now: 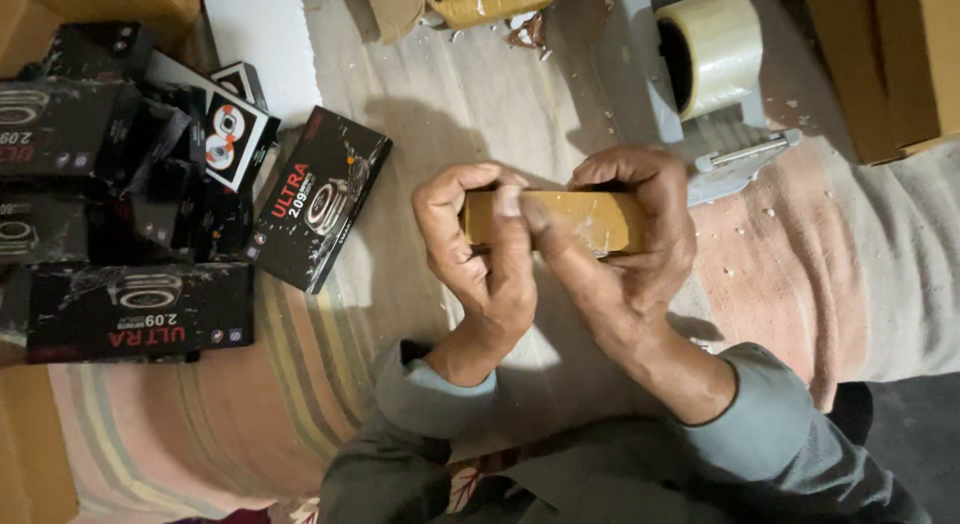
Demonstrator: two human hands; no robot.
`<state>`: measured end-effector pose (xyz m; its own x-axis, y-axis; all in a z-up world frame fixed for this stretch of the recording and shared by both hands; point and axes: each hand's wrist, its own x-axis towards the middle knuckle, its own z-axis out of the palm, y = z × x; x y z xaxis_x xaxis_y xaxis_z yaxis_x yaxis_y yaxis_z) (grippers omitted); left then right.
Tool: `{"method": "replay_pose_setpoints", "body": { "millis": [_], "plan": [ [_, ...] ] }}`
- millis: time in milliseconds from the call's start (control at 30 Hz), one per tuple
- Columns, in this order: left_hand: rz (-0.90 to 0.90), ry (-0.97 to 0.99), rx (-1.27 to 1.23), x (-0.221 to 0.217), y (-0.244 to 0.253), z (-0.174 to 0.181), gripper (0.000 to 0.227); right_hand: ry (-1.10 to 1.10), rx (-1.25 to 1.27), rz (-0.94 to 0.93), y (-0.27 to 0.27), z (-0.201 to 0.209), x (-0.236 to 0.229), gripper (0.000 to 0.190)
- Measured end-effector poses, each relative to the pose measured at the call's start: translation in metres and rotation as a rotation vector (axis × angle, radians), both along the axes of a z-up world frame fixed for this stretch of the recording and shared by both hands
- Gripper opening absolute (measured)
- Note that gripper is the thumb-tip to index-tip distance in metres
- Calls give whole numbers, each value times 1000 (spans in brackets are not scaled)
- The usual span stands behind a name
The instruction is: The person unpacks smartwatch kits from retail boxes, places the watch, strap, and charger into a white tray, and then repacks them into brown shipping boxes. They seal the boxes with tape using a dispenser.
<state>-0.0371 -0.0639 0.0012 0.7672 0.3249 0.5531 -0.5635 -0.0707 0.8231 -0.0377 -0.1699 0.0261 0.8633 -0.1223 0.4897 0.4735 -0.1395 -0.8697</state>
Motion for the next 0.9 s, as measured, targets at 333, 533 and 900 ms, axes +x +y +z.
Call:
{"method": "replay_pose_setpoints", "body": {
  "millis": [333, 533, 900],
  "plan": [
    [-18, -229, 352, 14, 18, 1, 23, -129, 95, 13, -7, -2, 10, 22],
    [90, -322, 492, 15, 23, -10, 35, -438, -178, 8, -17, -5, 23, 31],
    [-347, -304, -268, 37, 21, -57, 46, -185, -356, 224, -38, -51, 30, 78]
  ]
}}
